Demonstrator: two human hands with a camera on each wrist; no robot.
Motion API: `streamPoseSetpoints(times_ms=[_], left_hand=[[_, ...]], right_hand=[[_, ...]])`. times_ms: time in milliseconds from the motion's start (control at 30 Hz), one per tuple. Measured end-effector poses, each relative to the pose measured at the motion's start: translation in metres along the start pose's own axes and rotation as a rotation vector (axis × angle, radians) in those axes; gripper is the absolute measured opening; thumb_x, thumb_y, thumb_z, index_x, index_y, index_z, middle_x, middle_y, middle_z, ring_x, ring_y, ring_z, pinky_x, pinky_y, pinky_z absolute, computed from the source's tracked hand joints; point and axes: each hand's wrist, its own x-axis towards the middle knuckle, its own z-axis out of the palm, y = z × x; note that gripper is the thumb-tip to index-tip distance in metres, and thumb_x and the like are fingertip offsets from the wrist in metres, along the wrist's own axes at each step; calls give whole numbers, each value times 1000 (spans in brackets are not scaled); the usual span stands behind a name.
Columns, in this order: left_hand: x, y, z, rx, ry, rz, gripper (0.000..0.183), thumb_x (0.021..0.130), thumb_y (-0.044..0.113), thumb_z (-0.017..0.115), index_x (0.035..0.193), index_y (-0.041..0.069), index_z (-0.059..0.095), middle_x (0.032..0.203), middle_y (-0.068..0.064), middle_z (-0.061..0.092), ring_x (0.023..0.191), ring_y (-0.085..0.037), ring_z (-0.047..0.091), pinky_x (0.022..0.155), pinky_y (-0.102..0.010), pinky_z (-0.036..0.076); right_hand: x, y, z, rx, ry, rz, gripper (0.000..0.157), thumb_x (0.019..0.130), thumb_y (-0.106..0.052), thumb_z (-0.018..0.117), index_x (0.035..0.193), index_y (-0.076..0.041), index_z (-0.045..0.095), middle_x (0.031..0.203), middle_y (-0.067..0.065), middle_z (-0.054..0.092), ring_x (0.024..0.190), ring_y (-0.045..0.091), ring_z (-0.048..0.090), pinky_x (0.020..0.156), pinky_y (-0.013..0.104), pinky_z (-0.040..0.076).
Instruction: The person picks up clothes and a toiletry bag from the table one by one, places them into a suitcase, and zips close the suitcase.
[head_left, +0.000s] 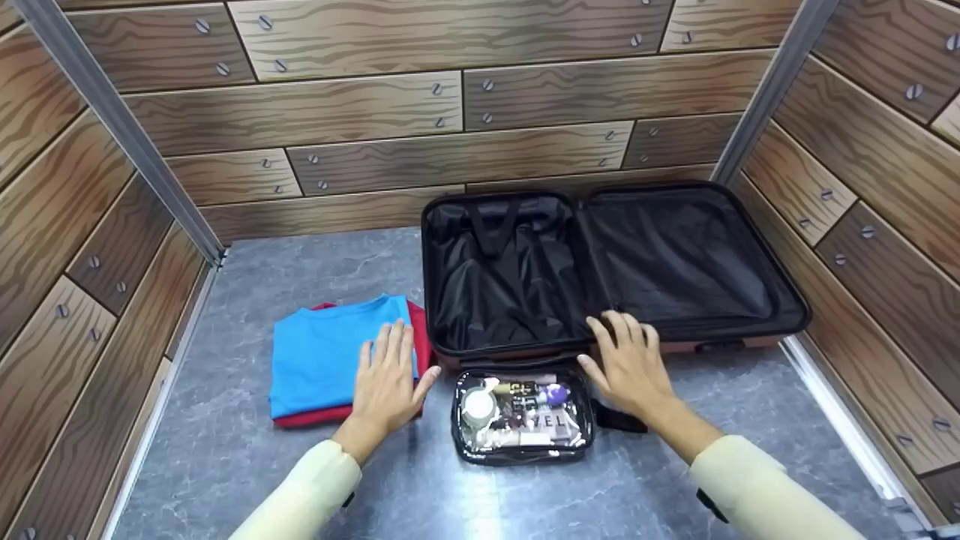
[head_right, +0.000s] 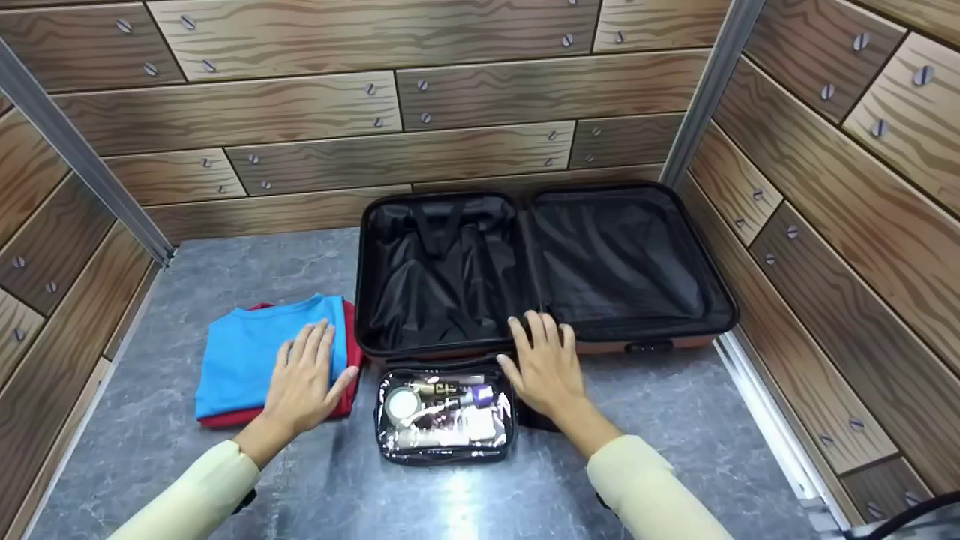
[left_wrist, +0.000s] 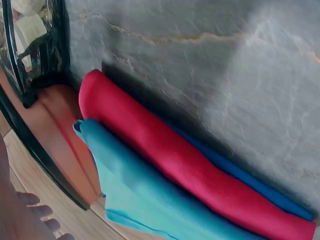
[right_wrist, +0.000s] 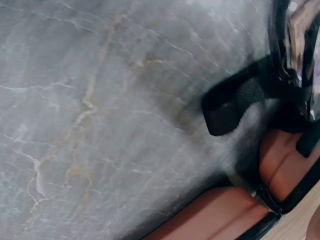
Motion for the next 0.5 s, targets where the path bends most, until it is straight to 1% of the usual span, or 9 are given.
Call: streamPoseSetpoints(times_ms=[67,133,200,233,300,333,400,500], left_hand=[[0,3,1,-2,42,-3,74,97,56,47,140,-4,49,143,-21,51,134,-39,44,106,-56,36],[1,6,3,2,91,4,67,96,54,51,130,-4,55,128,-21,57,119,-38,50,96,-53,39],[0,9,5,5,132,18,58,95,52,53,116,-2,58,112,-19,58,103,-36,51,86,-48,39],[0,11,6,7,140,25,54,95,51,54,110,-1,58,105,-17,56,96,-34,49,81,-46,38],[-3,16,8,18,137,42,49,95,51,54,102,2,57,97,-14,53,88,-31,46,76,-42,37],[-4,19,10,23,126,54,48,96,51,53,101,3,56,96,-13,52,86,-29,45,75,-41,37],[-9,26,14,27,89,71,47,97,50,53,102,4,56,96,-12,51,86,-27,44,76,-39,37],[-16,36,24,41,41,95,48,97,51,53,106,4,56,99,-12,52,89,-26,45,78,-38,39]], right_hand=[[-3,-3,2,-12,16,-19,55,97,-45,48,136,-7,52,134,19,47,123,38,42,97,56,33],[-6,-6,5,-24,34,-42,52,96,-45,47,129,-5,55,127,19,50,118,38,44,94,55,34],[-9,-8,8,-35,57,-68,50,95,-44,47,122,-3,58,120,18,53,113,37,47,91,54,35],[-10,-9,10,-40,66,-81,49,95,-44,47,119,-2,58,116,18,54,110,37,48,90,53,35],[-13,-12,15,-47,73,-100,46,95,-43,47,110,-2,59,105,17,55,101,35,50,86,52,35],[-15,-14,18,-55,72,-111,44,95,-43,48,105,-2,59,99,16,55,96,35,50,84,51,35],[-18,-17,23,-67,55,-116,41,95,-43,50,96,-3,57,89,14,53,88,33,50,80,49,35],[-24,-23,31,-91,12,-105,43,94,-45,53,91,-3,55,82,13,51,81,33,49,75,46,36]])
